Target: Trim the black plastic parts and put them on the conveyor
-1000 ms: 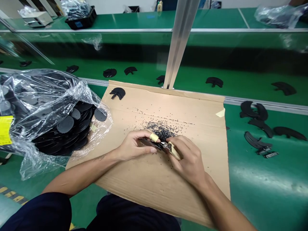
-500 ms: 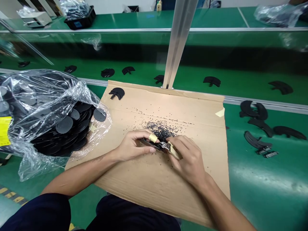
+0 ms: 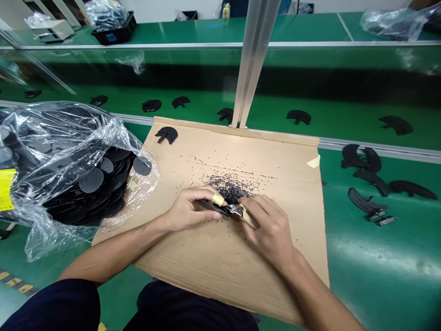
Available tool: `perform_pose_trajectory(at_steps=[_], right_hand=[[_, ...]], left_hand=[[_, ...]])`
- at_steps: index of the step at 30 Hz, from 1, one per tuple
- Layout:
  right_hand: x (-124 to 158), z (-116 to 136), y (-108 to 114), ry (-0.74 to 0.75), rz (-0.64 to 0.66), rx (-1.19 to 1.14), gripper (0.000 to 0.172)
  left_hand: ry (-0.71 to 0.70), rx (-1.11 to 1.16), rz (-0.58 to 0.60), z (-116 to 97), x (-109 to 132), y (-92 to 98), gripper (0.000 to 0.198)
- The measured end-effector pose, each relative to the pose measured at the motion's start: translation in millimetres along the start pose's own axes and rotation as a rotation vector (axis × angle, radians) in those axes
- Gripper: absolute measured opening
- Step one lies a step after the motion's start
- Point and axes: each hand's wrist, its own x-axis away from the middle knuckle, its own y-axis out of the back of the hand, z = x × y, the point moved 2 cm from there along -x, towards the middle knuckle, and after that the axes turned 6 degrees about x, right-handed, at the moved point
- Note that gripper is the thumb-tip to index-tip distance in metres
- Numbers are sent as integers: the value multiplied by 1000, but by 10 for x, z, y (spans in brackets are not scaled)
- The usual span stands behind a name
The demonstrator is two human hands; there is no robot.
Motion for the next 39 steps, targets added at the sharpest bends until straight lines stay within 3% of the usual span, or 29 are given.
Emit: perform_pose_trajectory(at_steps=[12, 25, 39], right_hand=[[37, 25, 30, -24, -26, -61, 25], [-6, 5, -12, -25, -11, -59, 30], [-6, -8, 20, 52, -20, 31, 21]], left_hand=[[-6, 52, 40, -31, 7, -51, 20], [25, 33, -21, -19, 4, -13, 24], [-77, -59, 36, -74, -5, 0, 19]])
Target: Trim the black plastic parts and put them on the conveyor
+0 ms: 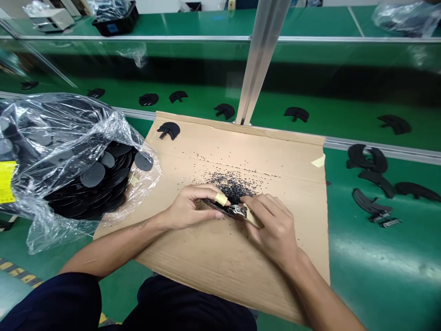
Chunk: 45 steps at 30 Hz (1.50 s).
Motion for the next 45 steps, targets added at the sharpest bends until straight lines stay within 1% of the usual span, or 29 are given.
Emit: perform_pose_trajectory(at_steps=[5, 12, 16, 18, 20, 24, 27, 30, 36, 39, 45], right_hand=[[0, -5, 7, 14, 19, 72, 20], [13, 35, 26, 50, 7, 85, 14], [13, 23, 20, 4, 12, 62, 18], [8, 4, 11, -16, -3, 109, 19], [1, -9, 0, -9, -9, 189, 18], [-11, 6, -19, 41, 27, 322, 18], [-16, 18, -23, 48, 53, 347, 18], [-17, 4, -22, 25, 61, 347, 19], [-24, -27, -8, -4, 41, 325, 20], [-26, -22, 0, -7, 34, 305, 20], [-26, -9, 26, -12, 8, 244, 22]], left_hand=[[-19, -26, -10, 16, 9, 7, 19], [-32, 6, 15, -6, 18, -12, 18], [-27, -25, -7, -24, 6, -18, 18], [-34, -46, -28, -30, 1, -14, 18], [-47, -60, -22, -34, -1, -15, 18], [-75, -184, 17, -32, 7, -27, 19], [-126, -315, 24, -27, 17, -37, 20], [-171, -364, 4, -21, 23, -47, 21], [-142, -314, -39, -20, 10, -38, 27], [-126, -283, -51, -22, 10, -20, 25], [-96, -213, -40, -3, 18, -16, 21]])
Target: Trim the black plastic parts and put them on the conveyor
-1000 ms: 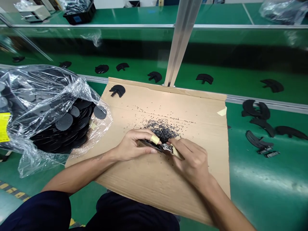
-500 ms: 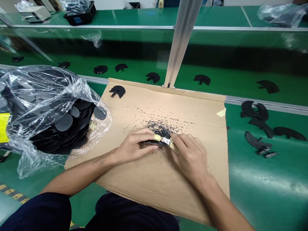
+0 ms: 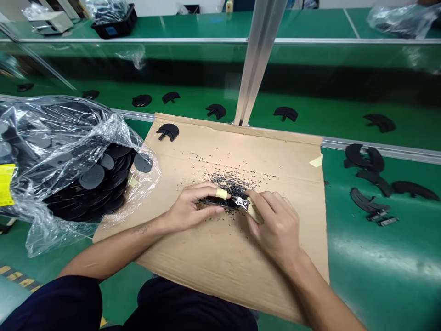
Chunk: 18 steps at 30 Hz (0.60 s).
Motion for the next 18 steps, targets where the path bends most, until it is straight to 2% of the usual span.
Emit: perform_pose_trajectory(at_steps=[6, 18], right_hand=[[14, 4, -11, 9, -4, -58, 22], [31, 1, -34, -9, 11, -140, 23]], left_hand=[[26, 24, -4, 14, 15, -5, 23], [-9, 17, -7, 6, 4, -1, 20]])
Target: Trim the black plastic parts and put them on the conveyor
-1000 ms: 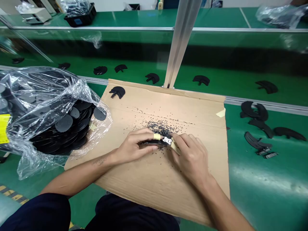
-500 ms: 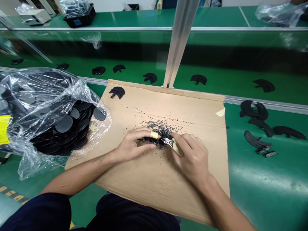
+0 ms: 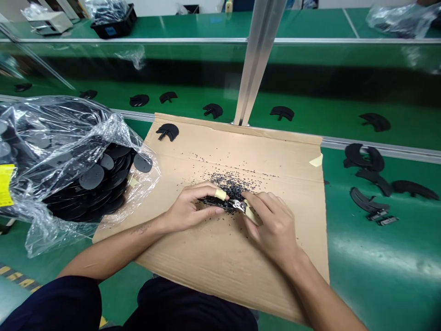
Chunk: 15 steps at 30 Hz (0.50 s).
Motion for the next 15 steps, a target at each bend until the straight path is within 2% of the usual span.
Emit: perform_pose_trajectory(at_steps=[15], right_hand=[[4, -11, -1, -52, 17, -57, 27]], left_hand=[[27, 49, -10, 16, 28, -1, 21]])
